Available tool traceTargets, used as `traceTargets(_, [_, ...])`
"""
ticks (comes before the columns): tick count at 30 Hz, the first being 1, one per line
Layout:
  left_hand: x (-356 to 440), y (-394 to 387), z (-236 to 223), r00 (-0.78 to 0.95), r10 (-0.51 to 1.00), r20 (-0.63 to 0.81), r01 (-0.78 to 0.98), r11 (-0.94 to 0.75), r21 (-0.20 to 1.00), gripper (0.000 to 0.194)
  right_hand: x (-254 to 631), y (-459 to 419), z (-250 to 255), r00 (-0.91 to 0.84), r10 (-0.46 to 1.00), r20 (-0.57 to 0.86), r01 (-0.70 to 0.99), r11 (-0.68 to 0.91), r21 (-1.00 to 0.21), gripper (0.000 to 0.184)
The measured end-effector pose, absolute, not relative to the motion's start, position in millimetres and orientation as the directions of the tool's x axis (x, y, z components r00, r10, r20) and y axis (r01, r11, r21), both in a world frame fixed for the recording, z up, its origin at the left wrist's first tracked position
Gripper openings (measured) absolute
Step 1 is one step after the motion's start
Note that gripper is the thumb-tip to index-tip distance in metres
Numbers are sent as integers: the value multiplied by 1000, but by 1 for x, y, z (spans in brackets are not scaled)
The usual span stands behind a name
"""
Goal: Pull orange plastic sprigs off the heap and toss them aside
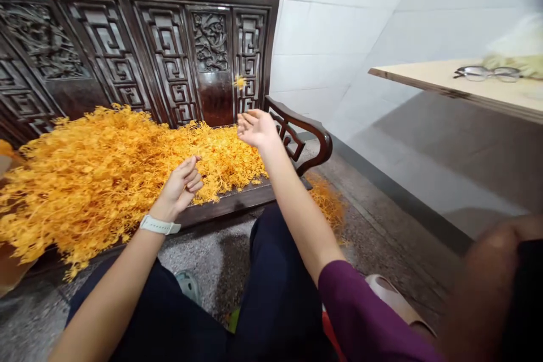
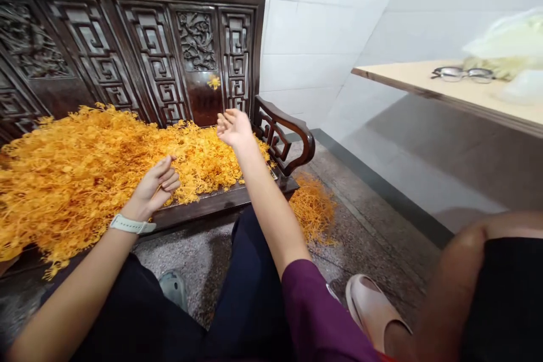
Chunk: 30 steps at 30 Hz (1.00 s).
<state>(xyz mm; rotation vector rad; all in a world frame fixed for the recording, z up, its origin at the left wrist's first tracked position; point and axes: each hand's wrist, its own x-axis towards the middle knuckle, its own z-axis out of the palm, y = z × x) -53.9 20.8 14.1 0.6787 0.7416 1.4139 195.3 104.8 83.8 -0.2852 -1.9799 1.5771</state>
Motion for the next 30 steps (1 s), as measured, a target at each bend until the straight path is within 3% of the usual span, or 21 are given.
traceTargets(7, [-59, 22, 5, -20, 1000, -10, -549, -2, 836, 19, 132, 135, 43, -375, 911, 171, -283, 63, -957, 24])
traceTargets(10, [-58, 26, 6, -3, 1000, 1, -489, -2, 872, 26, 126, 138, 33, -393, 899, 196, -215, 117, -969, 27])
traceTargets(13, [-52, 32, 15, 33, 999, 23, -442, -6, 897, 30, 128, 134, 35, -479, 839, 258, -120, 229, -966, 40])
traceTargets(15, [-46, 38, 22, 20, 998, 63, -409, -50, 911, 33, 128, 128, 38, -349, 890, 294, -95, 279, -956, 55])
traceTargets(17, [-38, 43, 26, -57, 991, 121, -356, -133, 925, 37, 129, 119, 39, -33, 964, 263, -122, 257, -959, 64])
traceTargets(19, [-25, 48, 27, -142, 975, 172, -283, -206, 937, 40, 130, 107, 39, 140, 979, 150, -229, 180, -957, 54])
traceTargets(22, [0, 48, 22, -167, 964, 209, -203, -241, 949, 38, 134, 86, 39, -112, 984, 137, -348, 90, -933, 42])
traceTargets(24, [17, 43, 20, -158, 957, 243, -198, -271, 942, 35, 138, 75, 38, -181, 949, 258, -363, 179, -914, 39])
traceTargets(27, [36, 31, 19, -205, 937, 284, -254, -331, 909, 29, 148, 73, 35, -4, 912, 411, -335, 386, -860, 38])
traceTargets(30, [40, 19, 18, -268, 931, 247, -287, -322, 902, 34, 161, 83, 30, 138, 911, 389, -324, 412, -852, 40])
